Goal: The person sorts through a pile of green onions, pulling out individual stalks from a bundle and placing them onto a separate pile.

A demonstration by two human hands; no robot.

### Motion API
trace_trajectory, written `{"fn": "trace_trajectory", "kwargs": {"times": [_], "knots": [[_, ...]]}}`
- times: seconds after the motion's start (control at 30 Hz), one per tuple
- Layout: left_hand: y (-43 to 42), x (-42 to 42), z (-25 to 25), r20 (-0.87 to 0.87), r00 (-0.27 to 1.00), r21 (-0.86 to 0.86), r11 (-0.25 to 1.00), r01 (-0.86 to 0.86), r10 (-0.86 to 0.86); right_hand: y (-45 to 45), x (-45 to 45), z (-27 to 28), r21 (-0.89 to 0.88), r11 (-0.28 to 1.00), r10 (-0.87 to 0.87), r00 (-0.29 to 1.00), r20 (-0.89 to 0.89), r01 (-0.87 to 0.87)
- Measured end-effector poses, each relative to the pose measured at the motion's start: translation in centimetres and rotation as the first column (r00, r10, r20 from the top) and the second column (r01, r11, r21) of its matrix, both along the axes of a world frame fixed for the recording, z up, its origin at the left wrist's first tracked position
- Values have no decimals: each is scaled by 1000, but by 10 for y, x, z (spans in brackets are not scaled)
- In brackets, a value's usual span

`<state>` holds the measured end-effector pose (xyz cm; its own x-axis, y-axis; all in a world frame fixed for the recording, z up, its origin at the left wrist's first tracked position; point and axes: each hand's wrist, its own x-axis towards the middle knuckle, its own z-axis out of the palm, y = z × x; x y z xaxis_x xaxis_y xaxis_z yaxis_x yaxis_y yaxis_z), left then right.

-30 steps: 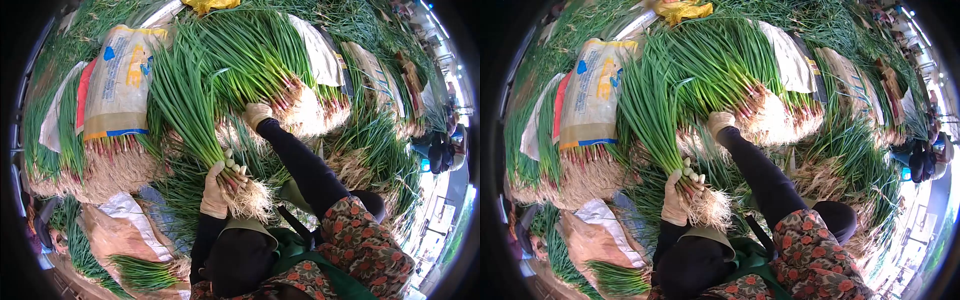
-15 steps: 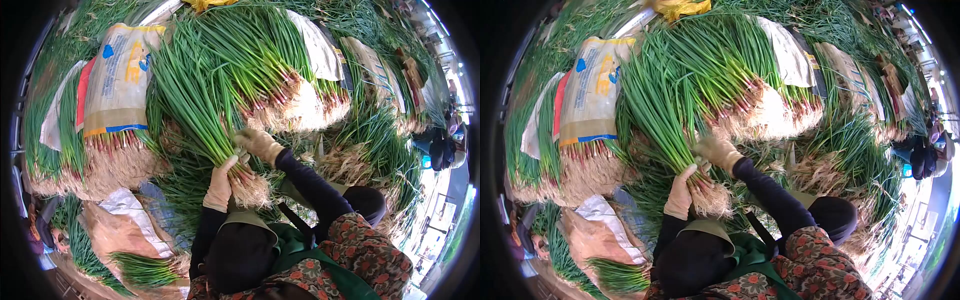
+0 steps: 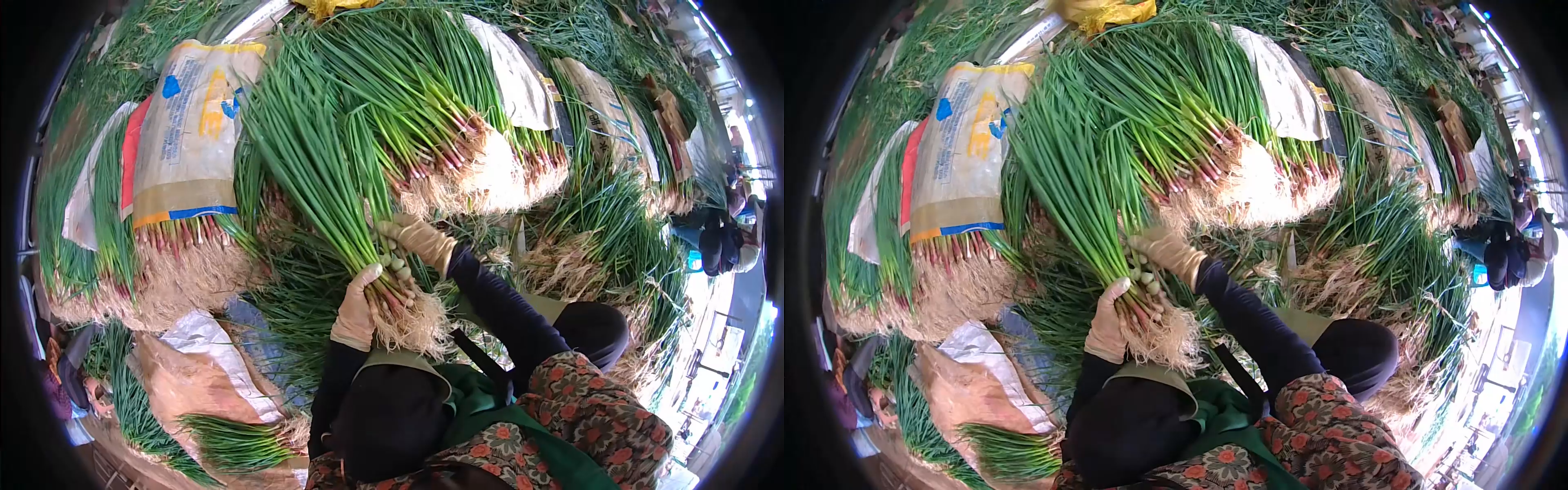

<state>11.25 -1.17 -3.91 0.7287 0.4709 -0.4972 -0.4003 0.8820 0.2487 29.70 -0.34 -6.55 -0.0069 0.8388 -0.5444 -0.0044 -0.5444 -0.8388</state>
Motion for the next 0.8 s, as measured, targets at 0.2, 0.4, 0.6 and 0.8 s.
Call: {"fn": "trace_trajectory", "kwargs": {"times": [0.2, 0.4, 0.6, 0.8], "knots": [[0, -2, -9, -152, 988, -13, 999, 31, -33, -18, -18, 22, 227, 944, 85, 840, 535, -241], [0, -14, 5, 312, 941, -119, 988, -101, 134, -14, 16, -41, 259, 954, -247, 878, 410, 148], [9, -2, 6, 156, 968, -54, 980, -190, 196, 80, 55, -36, -213, 765, 200, -91, 976, -608], [9, -3, 6, 208, 954, -114, 974, -196, 216, 111, 45, -29, -214, 951, 294, 435, 851, -224]]}}
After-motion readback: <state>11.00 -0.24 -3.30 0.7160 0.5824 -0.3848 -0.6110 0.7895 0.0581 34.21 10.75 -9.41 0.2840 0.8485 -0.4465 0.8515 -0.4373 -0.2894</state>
